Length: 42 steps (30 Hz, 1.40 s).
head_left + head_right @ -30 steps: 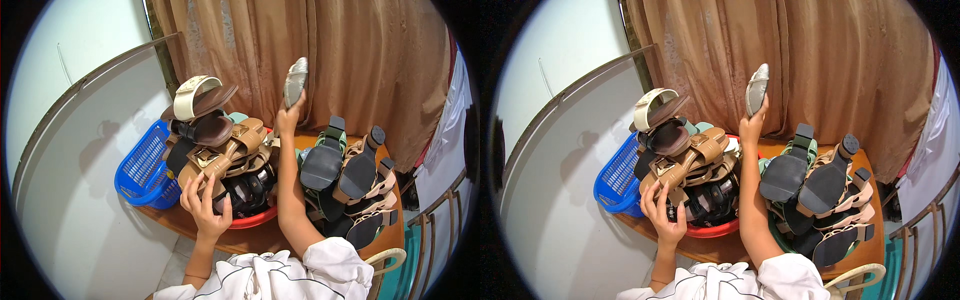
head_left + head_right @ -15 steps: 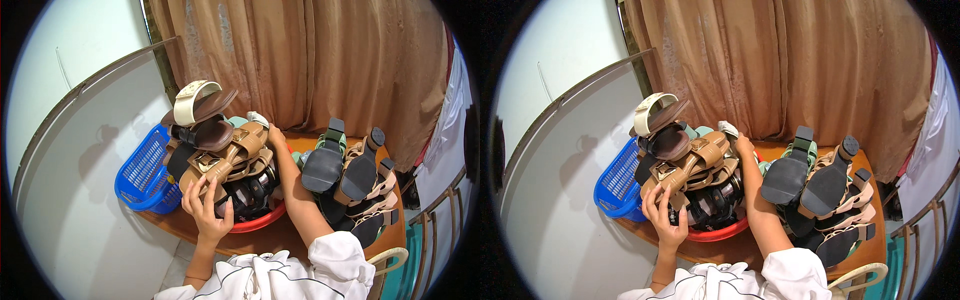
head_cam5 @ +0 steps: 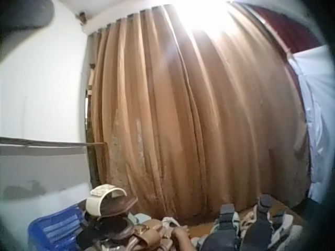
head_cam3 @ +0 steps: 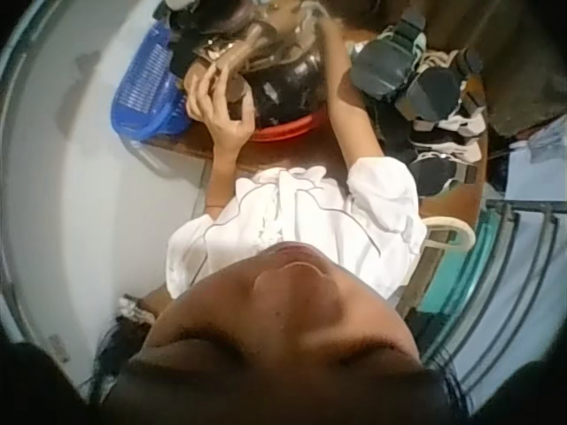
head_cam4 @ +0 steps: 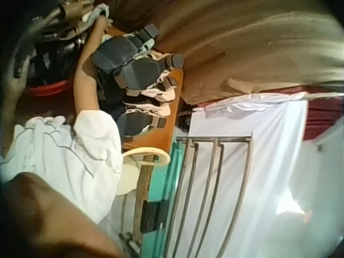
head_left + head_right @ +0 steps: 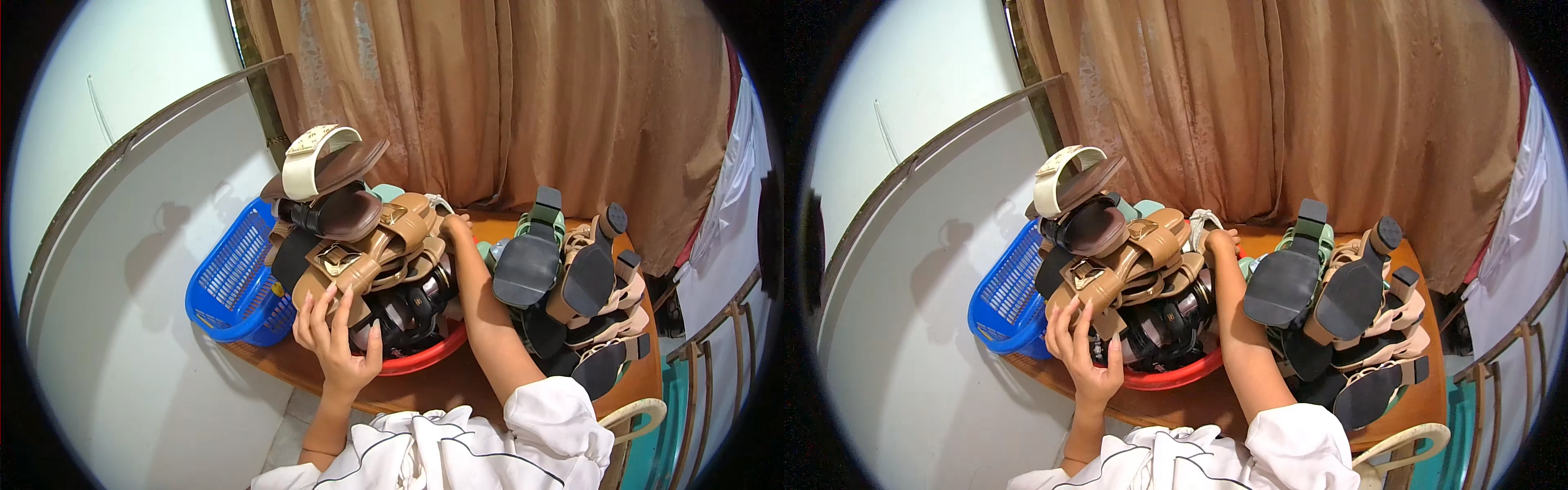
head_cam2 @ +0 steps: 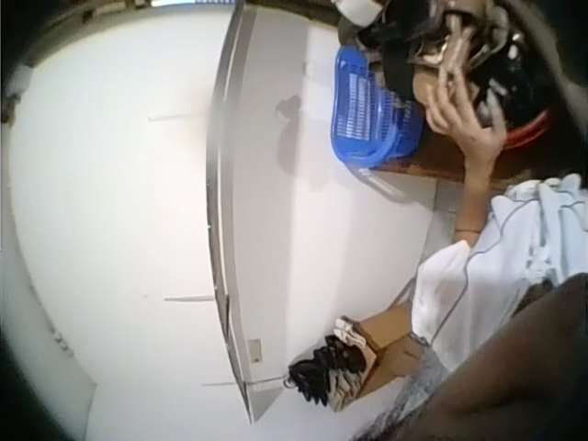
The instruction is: The person sorts various sandals and heels from a basket into plastic basins by hand, and then places sandals onto a wooden shoe rack.
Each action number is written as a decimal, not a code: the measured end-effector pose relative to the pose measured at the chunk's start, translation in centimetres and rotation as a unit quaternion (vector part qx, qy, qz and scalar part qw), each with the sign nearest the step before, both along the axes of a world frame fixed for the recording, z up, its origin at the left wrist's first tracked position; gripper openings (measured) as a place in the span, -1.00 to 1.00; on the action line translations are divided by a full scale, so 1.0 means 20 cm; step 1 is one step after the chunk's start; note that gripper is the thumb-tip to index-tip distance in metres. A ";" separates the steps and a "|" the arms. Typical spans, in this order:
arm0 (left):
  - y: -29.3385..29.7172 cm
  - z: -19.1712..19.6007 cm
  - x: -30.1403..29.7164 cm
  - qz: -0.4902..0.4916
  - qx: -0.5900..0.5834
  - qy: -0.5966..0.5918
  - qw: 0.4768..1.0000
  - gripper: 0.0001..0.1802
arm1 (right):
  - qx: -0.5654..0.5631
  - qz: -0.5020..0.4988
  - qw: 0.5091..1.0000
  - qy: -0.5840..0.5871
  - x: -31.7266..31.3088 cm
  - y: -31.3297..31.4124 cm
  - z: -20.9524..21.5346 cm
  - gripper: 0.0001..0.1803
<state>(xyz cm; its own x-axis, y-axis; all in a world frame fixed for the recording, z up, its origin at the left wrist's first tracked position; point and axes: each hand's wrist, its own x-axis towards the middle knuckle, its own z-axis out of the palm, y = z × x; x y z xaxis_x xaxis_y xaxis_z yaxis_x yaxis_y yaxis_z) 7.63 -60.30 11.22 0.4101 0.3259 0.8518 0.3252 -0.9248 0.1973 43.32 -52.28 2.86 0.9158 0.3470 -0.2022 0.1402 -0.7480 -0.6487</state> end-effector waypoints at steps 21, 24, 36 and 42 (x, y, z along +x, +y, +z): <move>-0.07 -0.07 0.06 -0.101 0.046 -0.092 0.990 -0.53 | 0.304 -0.003 0.923 -0.235 -0.23 -0.40 0.07 -0.53; -0.06 -0.07 0.10 -0.098 0.039 -0.080 0.991 -0.53 | 0.404 0.072 0.851 -0.327 -0.34 -0.47 0.07 -0.57; -0.21 -0.10 0.30 -0.179 0.003 0.102 0.978 -0.72 | 0.145 0.202 0.886 -0.391 -0.98 -0.94 0.03 -0.47; -0.30 -0.22 0.35 -0.276 -0.072 0.193 0.939 -0.79 | -0.008 0.203 0.907 -0.369 -1.08 -1.13 -0.07 -0.33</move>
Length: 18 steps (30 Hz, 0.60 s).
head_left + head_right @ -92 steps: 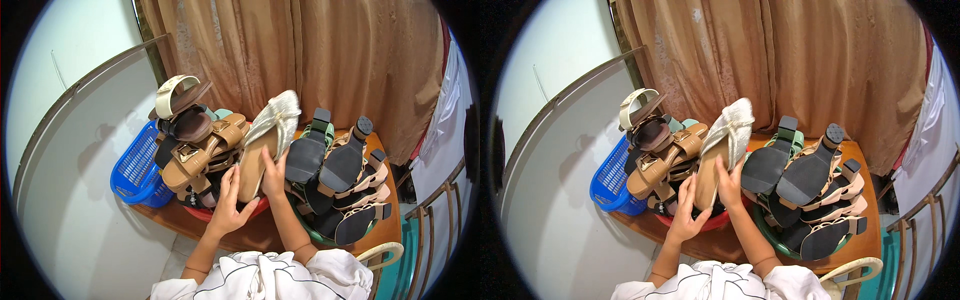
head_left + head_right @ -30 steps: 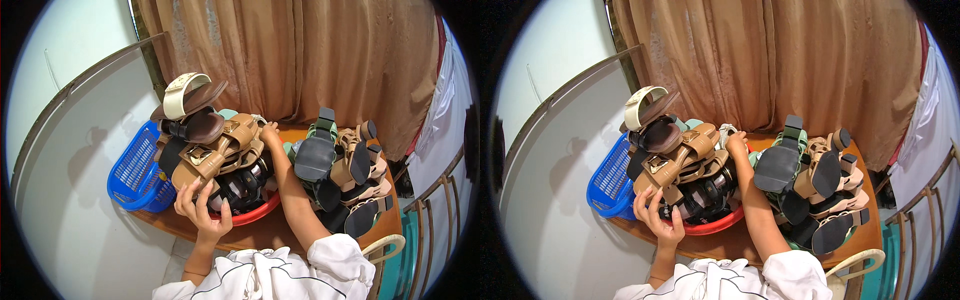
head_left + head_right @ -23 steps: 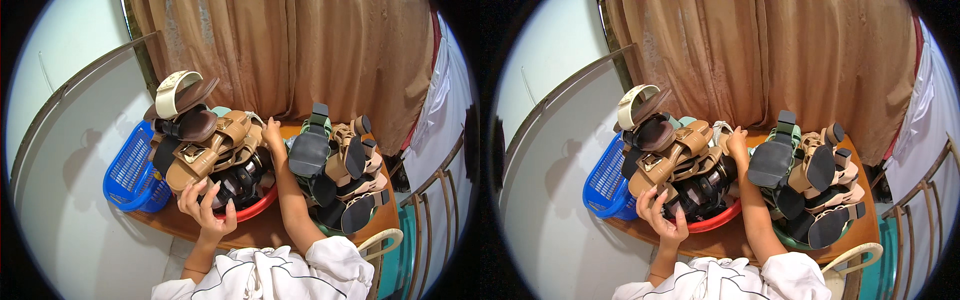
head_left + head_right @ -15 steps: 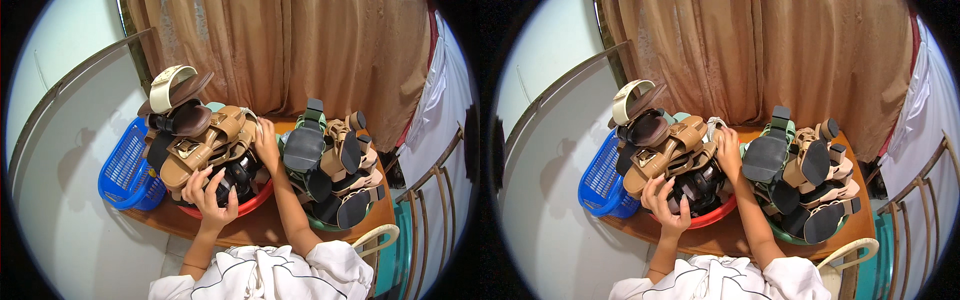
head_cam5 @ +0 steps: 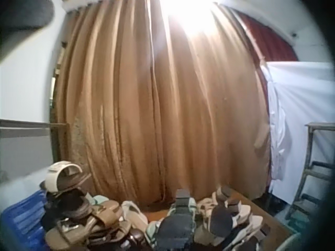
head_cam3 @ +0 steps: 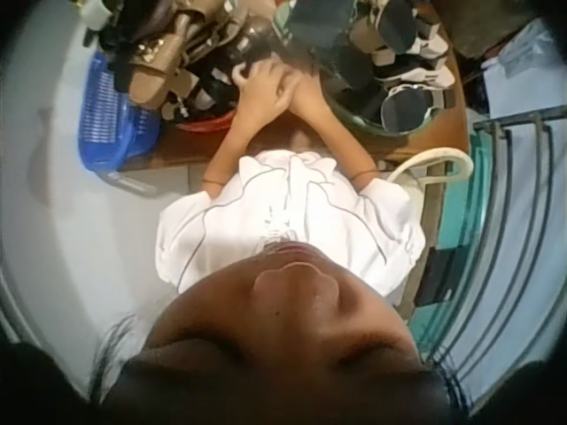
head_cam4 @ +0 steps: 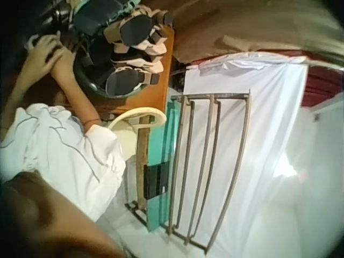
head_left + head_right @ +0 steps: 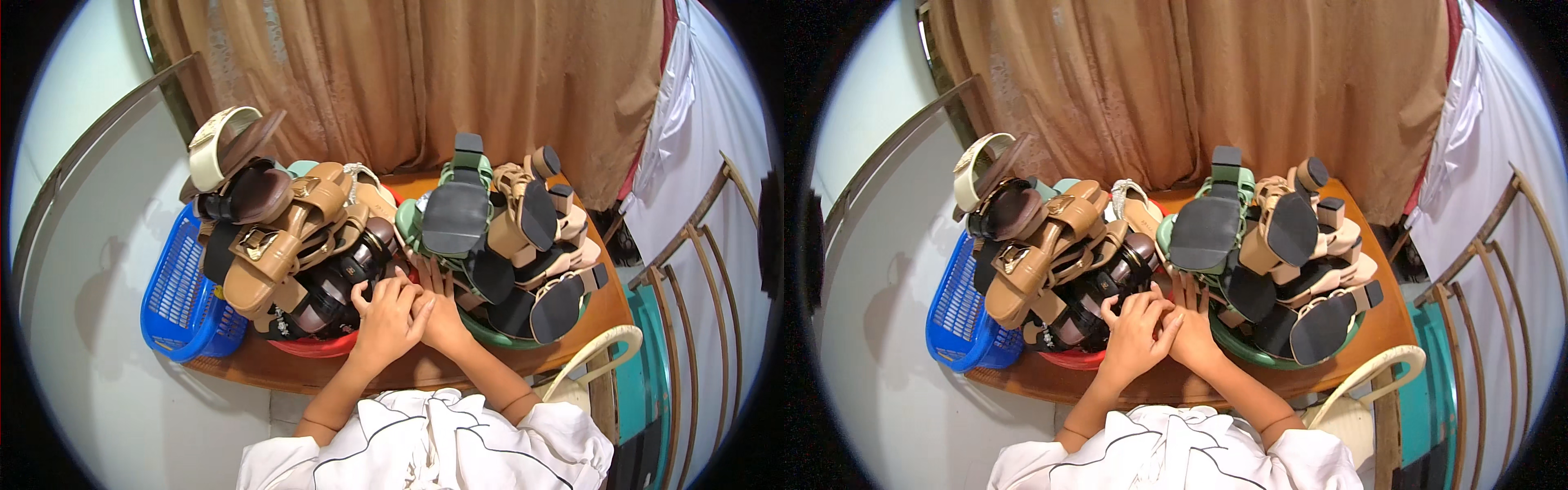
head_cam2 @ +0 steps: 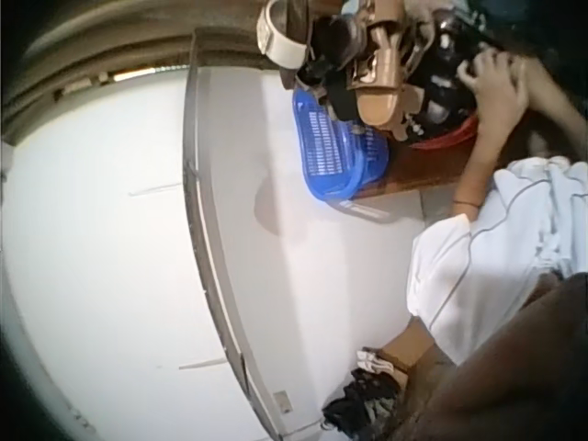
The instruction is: The person sorts various sandals and heels from a basket into plastic basins by hand, and then places sandals onto a wooden shoe rack.
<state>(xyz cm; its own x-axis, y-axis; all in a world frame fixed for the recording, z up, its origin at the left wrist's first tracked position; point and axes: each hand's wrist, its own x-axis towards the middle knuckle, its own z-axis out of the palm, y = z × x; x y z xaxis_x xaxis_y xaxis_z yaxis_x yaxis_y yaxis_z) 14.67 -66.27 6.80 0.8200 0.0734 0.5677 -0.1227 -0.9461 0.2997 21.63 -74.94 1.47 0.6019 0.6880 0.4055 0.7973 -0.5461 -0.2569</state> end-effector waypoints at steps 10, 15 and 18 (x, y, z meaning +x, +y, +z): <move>-0.18 -0.12 -0.07 -0.130 -0.033 0.048 0.990 -0.87 | 0.071 -0.001 0.989 0.132 -0.10 -0.26 -0.22 -0.27; -0.17 -0.16 -0.06 -0.233 -0.111 0.093 0.962 -0.87 | 0.043 -0.026 0.990 0.128 -0.15 -0.32 -0.22 -0.29; -0.13 -0.16 -0.06 -0.268 -0.157 0.116 0.943 -0.88 | 0.034 -0.027 0.990 0.133 -0.17 -0.33 -0.19 -0.30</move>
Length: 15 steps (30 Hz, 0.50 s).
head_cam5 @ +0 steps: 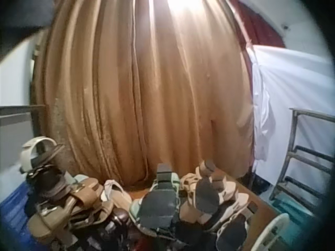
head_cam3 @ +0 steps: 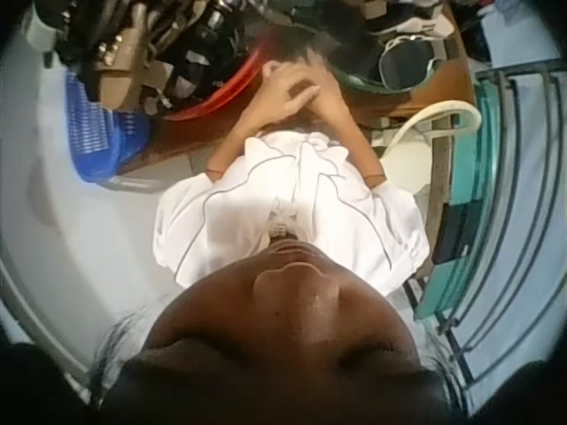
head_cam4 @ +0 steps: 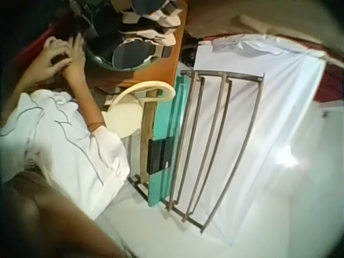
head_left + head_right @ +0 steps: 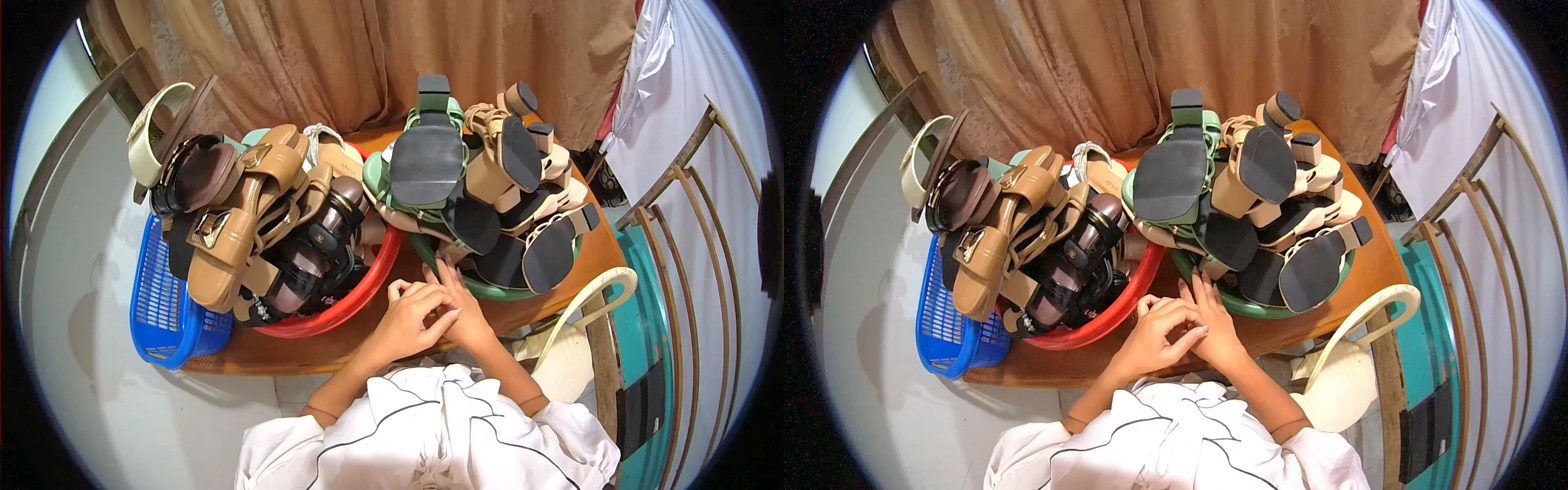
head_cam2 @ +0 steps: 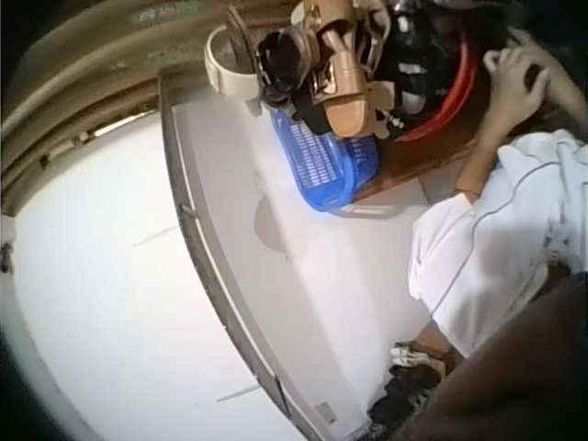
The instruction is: The person sorts various sandals and heels from a basket into plastic basins by hand, and then places sandals onto a wooden shoe rack.
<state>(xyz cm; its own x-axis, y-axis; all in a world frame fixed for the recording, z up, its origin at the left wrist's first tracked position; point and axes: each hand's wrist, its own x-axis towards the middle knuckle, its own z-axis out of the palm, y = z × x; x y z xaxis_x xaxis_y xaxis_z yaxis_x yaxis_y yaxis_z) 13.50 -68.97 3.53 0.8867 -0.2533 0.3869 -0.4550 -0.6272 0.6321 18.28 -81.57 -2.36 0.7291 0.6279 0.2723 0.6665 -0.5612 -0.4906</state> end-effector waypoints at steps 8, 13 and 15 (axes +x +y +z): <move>0.13 -0.06 -0.06 0.057 -0.033 0.050 0.997 -0.88 | -0.076 -0.027 0.997 0.019 -0.03 0.02 0.05 -0.37; 0.22 -0.10 -0.14 0.159 -0.059 0.050 0.984 -0.87 | -0.060 0.007 0.998 0.035 -0.05 0.10 0.07 -0.43; 0.26 -0.11 -0.18 0.213 -0.056 0.017 0.975 -0.90 | -0.052 0.031 0.998 0.031 -0.05 0.14 0.10 -0.43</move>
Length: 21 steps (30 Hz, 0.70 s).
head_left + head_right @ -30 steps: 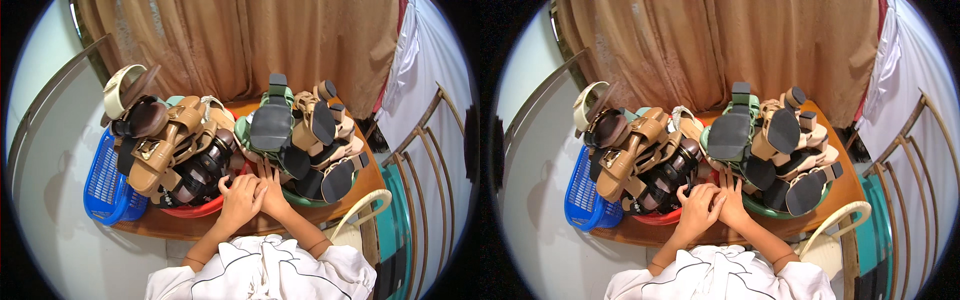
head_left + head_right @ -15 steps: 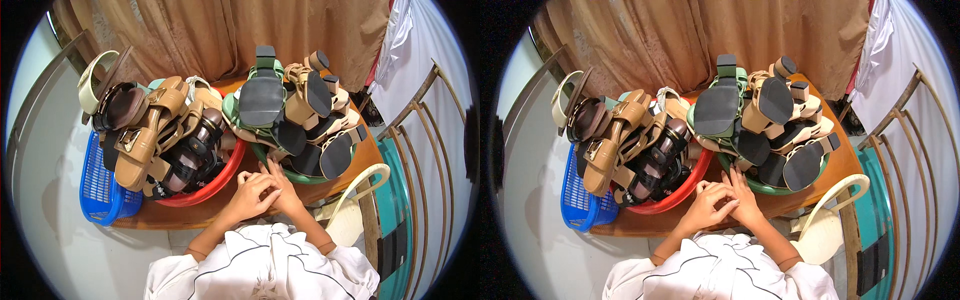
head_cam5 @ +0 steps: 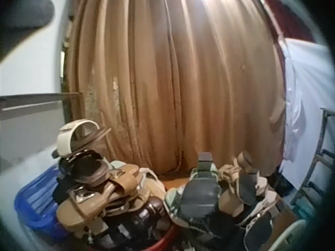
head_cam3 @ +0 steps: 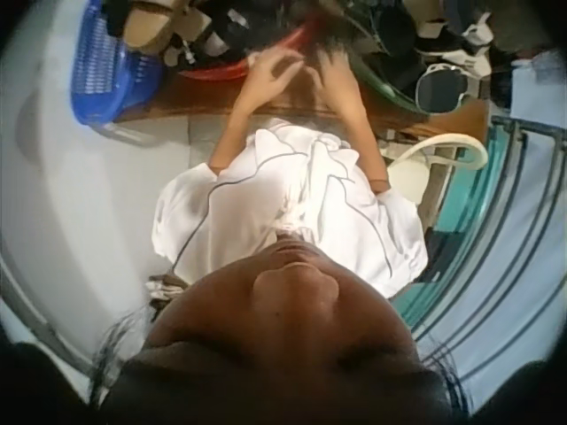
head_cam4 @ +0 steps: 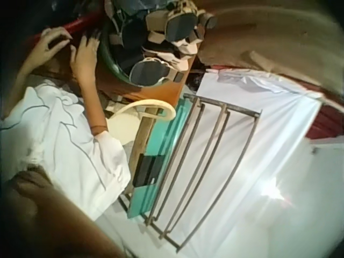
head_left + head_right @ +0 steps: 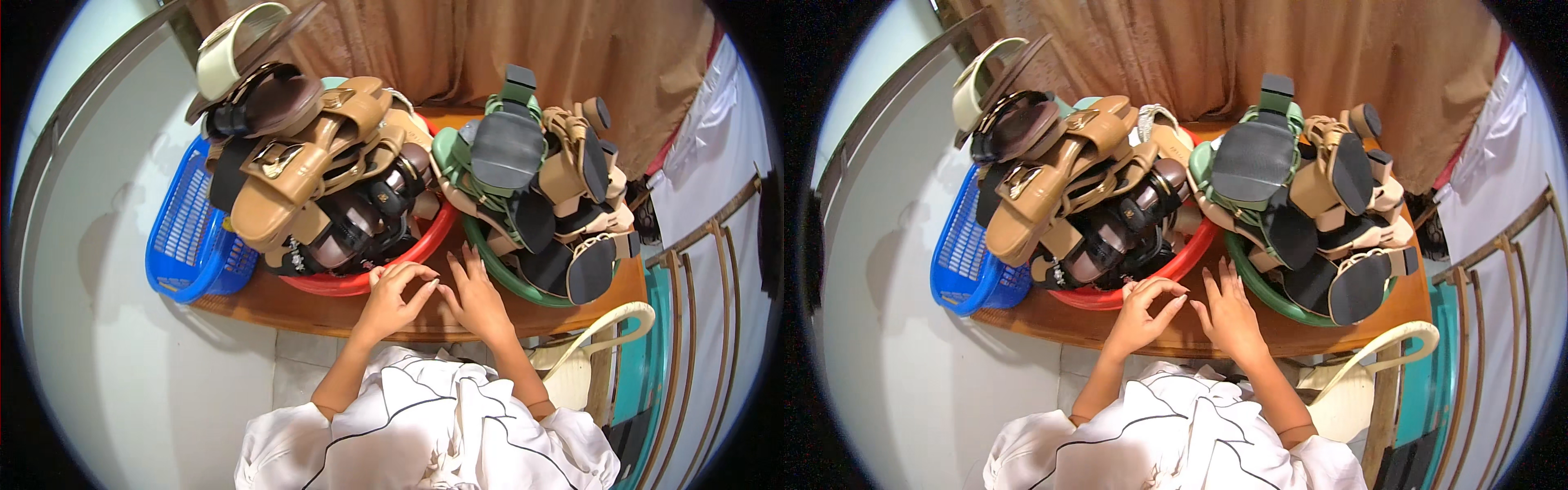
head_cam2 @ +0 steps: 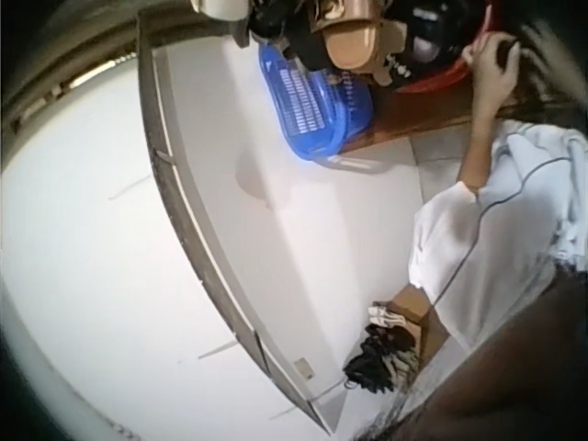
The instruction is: The person sorts various sandals and heels from a basket into plastic basins by hand, and then places sandals onto a wooden shoe rack.
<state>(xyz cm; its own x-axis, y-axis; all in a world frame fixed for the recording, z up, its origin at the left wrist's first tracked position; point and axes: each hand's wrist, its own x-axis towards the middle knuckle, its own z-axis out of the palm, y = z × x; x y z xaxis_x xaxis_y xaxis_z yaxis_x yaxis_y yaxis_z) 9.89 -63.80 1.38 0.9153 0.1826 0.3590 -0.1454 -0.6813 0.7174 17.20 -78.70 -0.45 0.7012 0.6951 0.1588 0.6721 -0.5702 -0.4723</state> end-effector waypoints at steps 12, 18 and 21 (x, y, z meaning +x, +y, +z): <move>0.40 0.13 -0.27 0.254 -0.099 -0.421 0.865 -0.82 | 0.148 0.048 0.987 -0.033 0.07 0.24 0.13 -0.53; 0.82 0.64 -0.23 0.356 0.200 -0.402 0.819 -0.49 | 0.161 0.054 0.985 -0.033 0.08 0.27 0.15 -0.53; 1.02 0.79 -0.11 0.353 0.301 -0.347 0.815 -0.34 | 0.171 0.062 0.983 -0.029 0.08 0.27 0.16 -0.53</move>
